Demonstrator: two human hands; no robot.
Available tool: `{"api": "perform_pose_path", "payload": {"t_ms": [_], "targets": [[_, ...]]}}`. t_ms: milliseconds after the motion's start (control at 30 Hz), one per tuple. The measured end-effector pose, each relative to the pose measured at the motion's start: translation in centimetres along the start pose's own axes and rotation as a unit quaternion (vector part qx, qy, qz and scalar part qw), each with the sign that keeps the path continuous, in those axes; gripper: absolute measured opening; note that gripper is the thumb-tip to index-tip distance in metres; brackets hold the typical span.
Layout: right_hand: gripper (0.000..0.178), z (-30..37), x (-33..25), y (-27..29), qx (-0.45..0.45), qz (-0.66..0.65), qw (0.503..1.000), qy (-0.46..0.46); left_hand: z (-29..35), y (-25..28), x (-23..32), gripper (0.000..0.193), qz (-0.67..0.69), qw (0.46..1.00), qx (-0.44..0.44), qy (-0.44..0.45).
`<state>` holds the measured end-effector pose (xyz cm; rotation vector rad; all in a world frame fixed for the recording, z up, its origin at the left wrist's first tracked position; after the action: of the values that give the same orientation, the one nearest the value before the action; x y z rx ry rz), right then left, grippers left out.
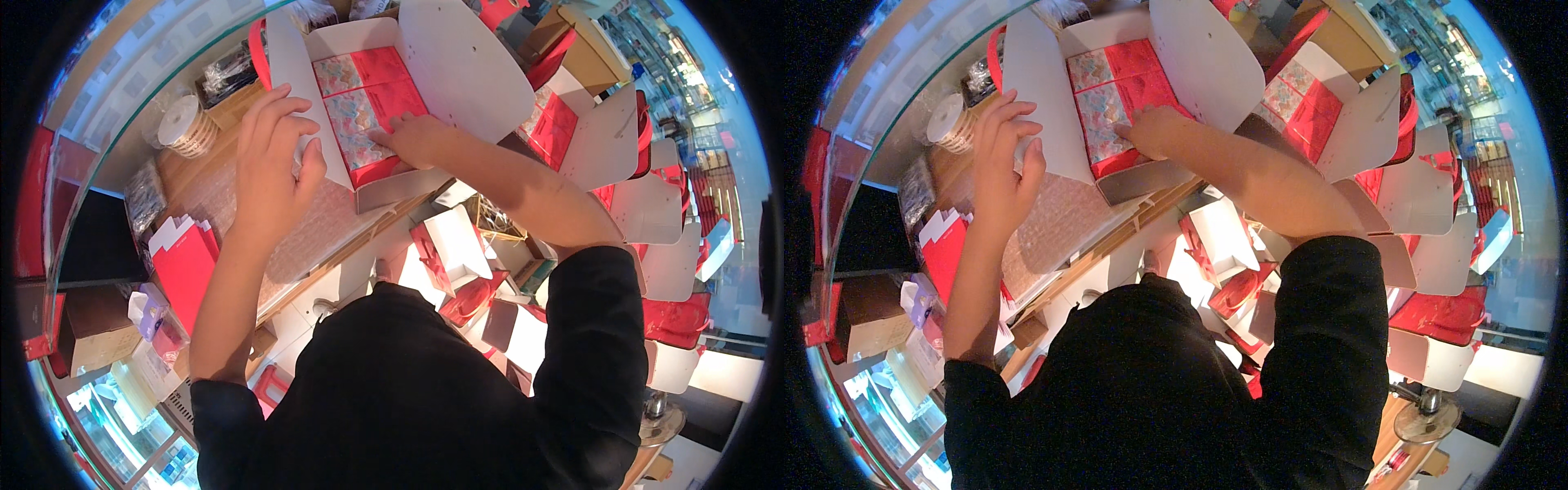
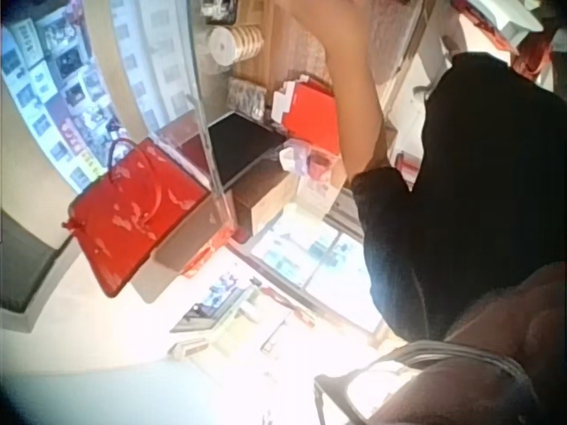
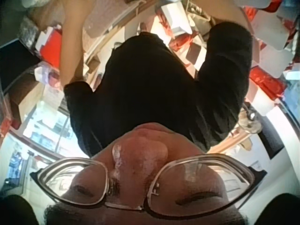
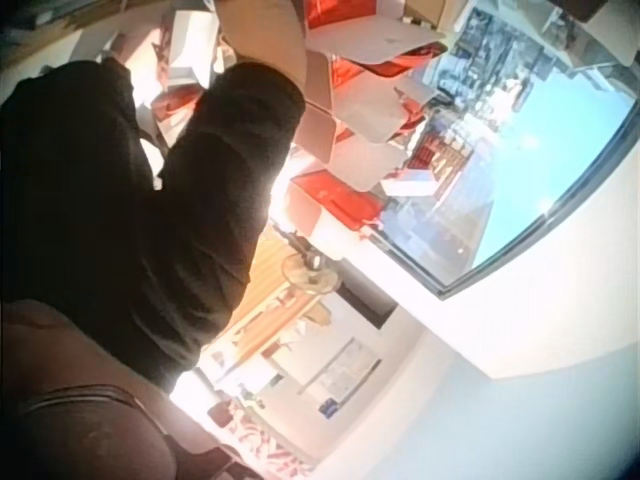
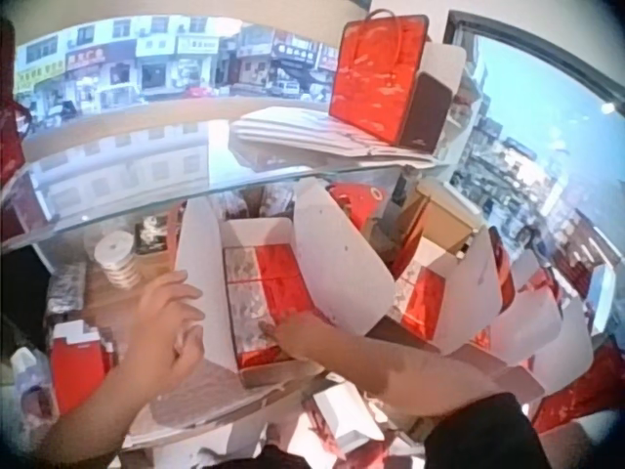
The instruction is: The person assembles small red cardboard boxes by hand. They fold the flaps of the flat-packed boxes into shape, close the lids, and place the finished boxes into a larger white shipping carton. The process is repeated for multiple units.
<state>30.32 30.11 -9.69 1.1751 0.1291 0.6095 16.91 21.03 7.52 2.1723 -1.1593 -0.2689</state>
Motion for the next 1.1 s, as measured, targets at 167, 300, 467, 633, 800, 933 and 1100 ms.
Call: {"api": "perform_pose_path", "payload": {"t_ms": [167,300,467,633,800,933,1100], "targets": [[0.069,-0.9,-0.3,-1.1,-0.032,0.015,0.999,0.014,0.1,0.1,-0.1,0.014,0.001,1.000,0.007,-0.004],[0.086,-1.1,-0.1,-2.0,-0.050,-0.061,0.997,0.009,0.0,0.1,-0.1,0.014,-0.001,1.000,0.005,0.003],[0.106,-1.7,0.1,-3.0,-0.081,-0.103,0.991,0.003,-1.0,0.1,0.8,0.017,-0.077,0.997,-0.019,-0.008],[0.089,-3.2,0.2,-3.5,-0.097,-0.217,0.965,0.112,-4.2,-3.7,6.4,0.010,-0.195,0.965,-0.155,-0.088],[0.051,-1.6,3.6,-1.5,-0.176,-0.096,0.975,0.099,-4.7,-11.0,6.9,0.018,-0.243,0.803,-0.527,-0.139],[0.021,-0.4,6.4,-1.3,-0.139,0.080,0.987,-0.025,0.2,-15.9,2.5,0.022,-0.228,0.703,-0.673,-0.031],[0.019,-1.2,5.8,-2.7,-0.124,0.075,0.989,-0.037,4.0,-20.5,1.1,0.023,-0.171,0.627,-0.759,-0.026]]}}
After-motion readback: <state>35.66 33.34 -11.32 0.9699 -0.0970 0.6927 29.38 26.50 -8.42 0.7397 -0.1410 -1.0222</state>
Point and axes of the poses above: each hand's wrist, its own z-axis away from the middle knuckle, its own y-axis out of the back of the hand, x = y × z, the point moved 10 cm from there along -z, towards the middle knuckle, and after that the axes turned 13 degrees about -y, right-handed, at the moved point
